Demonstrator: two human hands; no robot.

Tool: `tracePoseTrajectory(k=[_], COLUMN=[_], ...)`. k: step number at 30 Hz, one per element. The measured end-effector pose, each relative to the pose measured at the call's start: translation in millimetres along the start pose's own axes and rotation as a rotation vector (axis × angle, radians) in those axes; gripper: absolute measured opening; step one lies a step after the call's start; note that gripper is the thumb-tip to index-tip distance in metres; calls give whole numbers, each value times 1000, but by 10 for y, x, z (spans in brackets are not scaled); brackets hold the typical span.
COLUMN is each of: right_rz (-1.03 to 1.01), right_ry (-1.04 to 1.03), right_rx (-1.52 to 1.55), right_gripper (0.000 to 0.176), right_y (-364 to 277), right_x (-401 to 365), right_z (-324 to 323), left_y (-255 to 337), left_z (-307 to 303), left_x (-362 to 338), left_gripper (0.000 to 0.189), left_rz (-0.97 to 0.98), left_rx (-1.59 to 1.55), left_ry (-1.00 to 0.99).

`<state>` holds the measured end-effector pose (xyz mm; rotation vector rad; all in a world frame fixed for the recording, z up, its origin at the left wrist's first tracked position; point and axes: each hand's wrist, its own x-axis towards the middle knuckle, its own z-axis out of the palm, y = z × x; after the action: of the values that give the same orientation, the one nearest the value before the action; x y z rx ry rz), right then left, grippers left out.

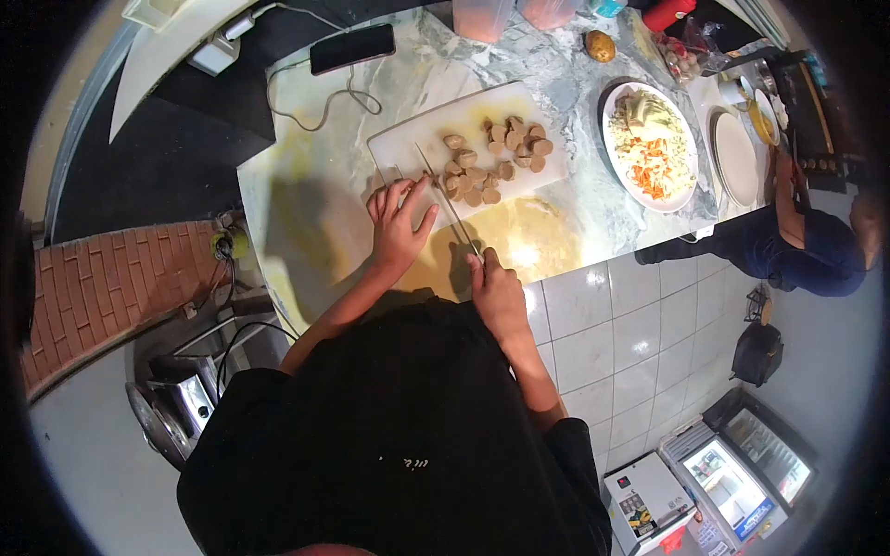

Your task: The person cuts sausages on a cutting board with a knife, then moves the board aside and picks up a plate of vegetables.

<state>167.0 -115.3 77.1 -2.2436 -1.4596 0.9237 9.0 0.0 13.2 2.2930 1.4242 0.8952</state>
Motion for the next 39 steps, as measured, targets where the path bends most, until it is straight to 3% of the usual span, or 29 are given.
tracePoseTrajectory(k=[6, 8, 14, 17, 26, 28, 30, 33, 39], right_rz=[34, 12, 45, 36, 79, 36, -13, -24, 4], right_ry=[13, 50, 63, 82, -48, -32, -57, -54, -35], right_rx=[227, 216, 244, 269, 239, 243, 153, 67, 5], right_gripper=[39, 40, 40, 40, 38, 40, 42, 45, 43], right_y=[21, 72, 248, 312, 372, 433, 425, 359, 162], right_x=[-31, -62, -181, -248, -540, -576, -569, -478, -264], right_z=[-98, -129, -155, -123, -220, -140, -70, 79, 82], left_y=[-62, -99, -206, -175, -346, -293, -210, -259, -308], left_z=[-13, -87, -62, -38, 33, -29, -52, 144, 242], left_x=[238, 292, 408, 494, 1013, 1254, 1463, 1620, 1650], left_gripper=[43, 37, 24, 25, 30, 31, 33, 32, 28], left_rz=[-45, -47, 31, -69, -12, 46, 110, 262, 298], left_rx=[64, 14, -178, -322, -360, -337, -340, -304, -259], left_ry=[34, -145, -208, -192, -162, -217, -539, -683, -718])
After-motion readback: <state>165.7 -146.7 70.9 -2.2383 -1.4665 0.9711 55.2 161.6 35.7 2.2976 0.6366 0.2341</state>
